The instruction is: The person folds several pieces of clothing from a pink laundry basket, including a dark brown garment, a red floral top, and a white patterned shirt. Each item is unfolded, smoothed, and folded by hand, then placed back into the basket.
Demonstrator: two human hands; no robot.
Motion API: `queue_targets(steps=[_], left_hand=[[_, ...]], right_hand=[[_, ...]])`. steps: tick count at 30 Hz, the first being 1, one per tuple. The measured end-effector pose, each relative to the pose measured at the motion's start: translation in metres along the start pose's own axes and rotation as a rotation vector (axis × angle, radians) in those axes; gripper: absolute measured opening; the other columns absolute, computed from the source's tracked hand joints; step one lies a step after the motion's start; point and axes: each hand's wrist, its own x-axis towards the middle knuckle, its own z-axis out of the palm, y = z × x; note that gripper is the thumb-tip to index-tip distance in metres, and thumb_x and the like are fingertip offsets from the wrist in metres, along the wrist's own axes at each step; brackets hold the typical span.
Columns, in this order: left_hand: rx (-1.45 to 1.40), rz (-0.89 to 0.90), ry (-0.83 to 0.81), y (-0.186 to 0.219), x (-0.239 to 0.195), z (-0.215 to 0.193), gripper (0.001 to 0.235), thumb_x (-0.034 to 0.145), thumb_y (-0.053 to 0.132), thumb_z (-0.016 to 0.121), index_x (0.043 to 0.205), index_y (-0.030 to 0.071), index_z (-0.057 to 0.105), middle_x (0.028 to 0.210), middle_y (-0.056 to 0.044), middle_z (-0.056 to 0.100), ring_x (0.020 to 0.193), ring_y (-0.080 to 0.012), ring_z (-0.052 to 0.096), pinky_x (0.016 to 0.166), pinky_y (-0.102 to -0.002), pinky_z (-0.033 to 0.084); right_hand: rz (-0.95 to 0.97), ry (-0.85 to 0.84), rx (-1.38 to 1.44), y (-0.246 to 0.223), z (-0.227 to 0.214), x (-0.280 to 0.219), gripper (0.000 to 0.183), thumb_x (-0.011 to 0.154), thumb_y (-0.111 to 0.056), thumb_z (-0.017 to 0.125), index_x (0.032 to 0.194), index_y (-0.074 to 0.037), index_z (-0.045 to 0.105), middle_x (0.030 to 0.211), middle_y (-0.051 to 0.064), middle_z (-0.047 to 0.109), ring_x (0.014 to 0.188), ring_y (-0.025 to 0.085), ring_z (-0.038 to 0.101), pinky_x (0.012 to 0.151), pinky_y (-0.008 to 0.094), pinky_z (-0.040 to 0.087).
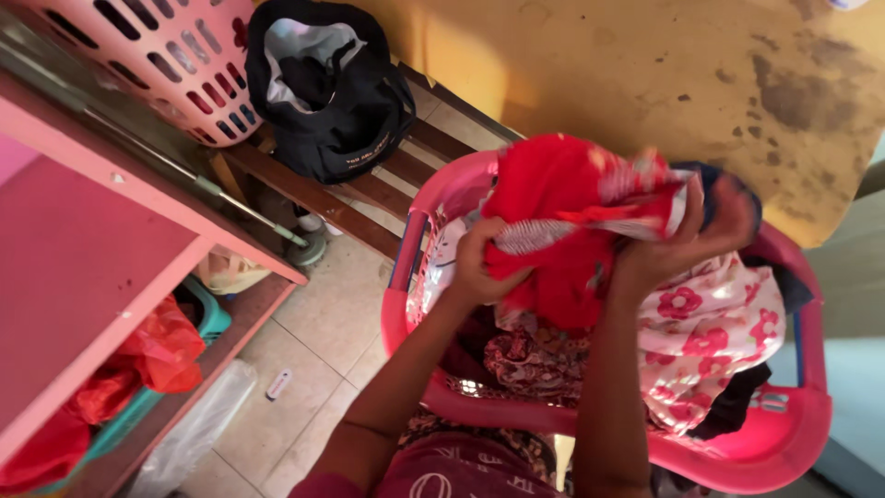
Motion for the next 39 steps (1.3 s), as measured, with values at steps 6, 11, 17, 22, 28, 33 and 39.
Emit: queue_targets(steps=[6,11,17,22,28,33,39], left_hand=[[0.285,-0.028,0.084,-0.018,-0.003,0.012,0.066,0.077,0.01,0.085,0.135,0.008,0.054,0.117,-0.013,0.06,0.112,-0.0227,0.056,0.096,-0.038,0.048],[-0.469,-0.715,0.209,-0.077,-0.028,-0.038,0.047,0.092,0.001,0.069,0.138,-0.001,0.061,0.102,-0.012,0.066,0.09,-0.0196,0.061,0.078,-0.031,0.052],[-0.205,-1.059,-0.25,-0.069,-0.021,-0.039,0.062,0.072,-0.01,0.059,0.132,0.009,0.059,0.12,0.009,0.065,0.085,-0.0134,0.068,0.065,-0.029,0.056],[0.397,-0.58,0.022,-0.003,0.017,-0.037,0.042,0.08,-0.002,0.072,0.119,0.007,0.059,0.113,-0.008,0.071,0.094,-0.0222,0.072,0.08,-0.034,0.057],[0.02,-0.612,-0.503,-0.002,-0.005,-0.002,0.043,0.079,0.003,0.065,0.122,0.001,0.06,0.113,-0.02,0.068,0.1,-0.0333,0.067,0.089,-0.041,0.054],[-0.901,-0.948,0.075,-0.045,-0.038,-0.032,0.031,0.084,0.012,0.058,0.112,0.0,0.065,0.096,-0.017,0.071,0.08,-0.0284,0.07,0.075,-0.041,0.058],[-1.108,-0.872,0.407,-0.088,-0.063,-0.053,0.025,0.09,0.014,0.052,0.105,-0.001,0.065,0.087,-0.013,0.071,0.075,-0.025,0.072,0.074,-0.043,0.062]], right_hand=[[-0.418,-0.45,0.121,-0.023,0.033,-0.018,0.025,0.108,-0.031,0.054,0.107,-0.006,0.051,0.126,0.021,0.072,0.112,0.036,0.075,0.1,0.055,0.061],[-0.38,-0.438,-0.973,0.025,0.015,-0.049,0.058,0.068,-0.026,0.084,0.117,-0.009,0.059,0.125,0.02,0.067,0.114,0.046,0.063,0.095,0.053,0.05],[0.227,-0.858,-0.601,0.114,-0.04,-0.051,0.042,0.075,-0.009,0.08,0.116,-0.005,0.071,0.11,0.015,0.07,0.105,0.037,0.068,0.089,0.044,0.054],[0.841,-0.808,0.63,0.156,-0.095,-0.087,0.053,0.074,-0.014,0.08,0.124,0.005,0.072,0.122,0.016,0.071,0.113,0.028,0.067,0.101,0.037,0.052],[0.88,-0.653,0.794,0.145,-0.123,-0.057,0.049,0.084,-0.012,0.068,0.131,0.001,0.064,0.119,0.014,0.074,0.103,0.025,0.072,0.091,0.038,0.057],[0.5,-0.999,-0.004,0.119,-0.102,-0.016,0.03,0.1,-0.009,0.069,0.127,0.002,0.067,0.119,0.014,0.073,0.108,0.023,0.068,0.093,0.035,0.055],[0.643,-0.629,-0.386,0.112,-0.064,-0.041,0.031,0.102,-0.021,0.065,0.129,-0.006,0.062,0.111,0.007,0.073,0.082,0.018,0.067,0.071,0.031,0.053]])
